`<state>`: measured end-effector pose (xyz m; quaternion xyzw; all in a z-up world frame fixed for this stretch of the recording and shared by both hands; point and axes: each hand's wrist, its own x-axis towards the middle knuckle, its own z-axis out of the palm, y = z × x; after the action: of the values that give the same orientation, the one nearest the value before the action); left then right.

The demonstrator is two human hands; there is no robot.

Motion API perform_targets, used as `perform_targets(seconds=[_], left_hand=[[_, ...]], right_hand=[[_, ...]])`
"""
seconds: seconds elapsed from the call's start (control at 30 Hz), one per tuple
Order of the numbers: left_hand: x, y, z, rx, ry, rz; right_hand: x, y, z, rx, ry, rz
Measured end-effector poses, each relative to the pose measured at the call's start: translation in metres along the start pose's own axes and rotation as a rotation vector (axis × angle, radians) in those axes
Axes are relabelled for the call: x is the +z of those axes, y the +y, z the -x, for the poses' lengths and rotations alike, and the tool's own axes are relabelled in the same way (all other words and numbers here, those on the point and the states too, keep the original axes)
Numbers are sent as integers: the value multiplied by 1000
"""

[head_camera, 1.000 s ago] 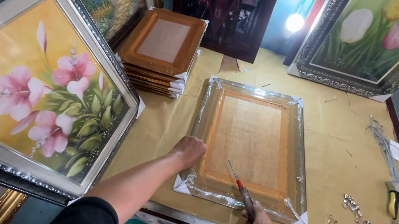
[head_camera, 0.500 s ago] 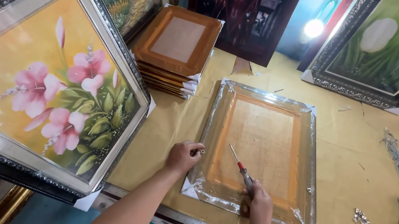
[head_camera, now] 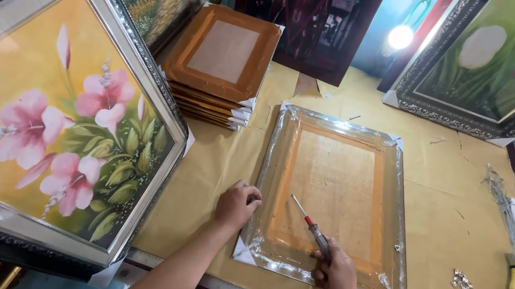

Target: Installing hanging hardware including D-rings, screws, and wire onto the back of a picture frame.

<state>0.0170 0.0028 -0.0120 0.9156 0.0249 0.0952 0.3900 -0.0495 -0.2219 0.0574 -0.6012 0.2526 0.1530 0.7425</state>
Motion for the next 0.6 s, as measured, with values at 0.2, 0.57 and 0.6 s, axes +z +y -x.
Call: perform_targets(seconds=[0.2, 0.57, 0.6], left_hand=[[3, 0, 4, -107, 21, 69], [-13, 1, 6, -162, -21, 109], [-13, 1, 5, -187, 18, 168]], right_hand=[[-1, 1, -4, 18, 40, -16], [-13, 17, -15, -24, 41, -232], [-16, 20, -19, -29, 43, -320]])
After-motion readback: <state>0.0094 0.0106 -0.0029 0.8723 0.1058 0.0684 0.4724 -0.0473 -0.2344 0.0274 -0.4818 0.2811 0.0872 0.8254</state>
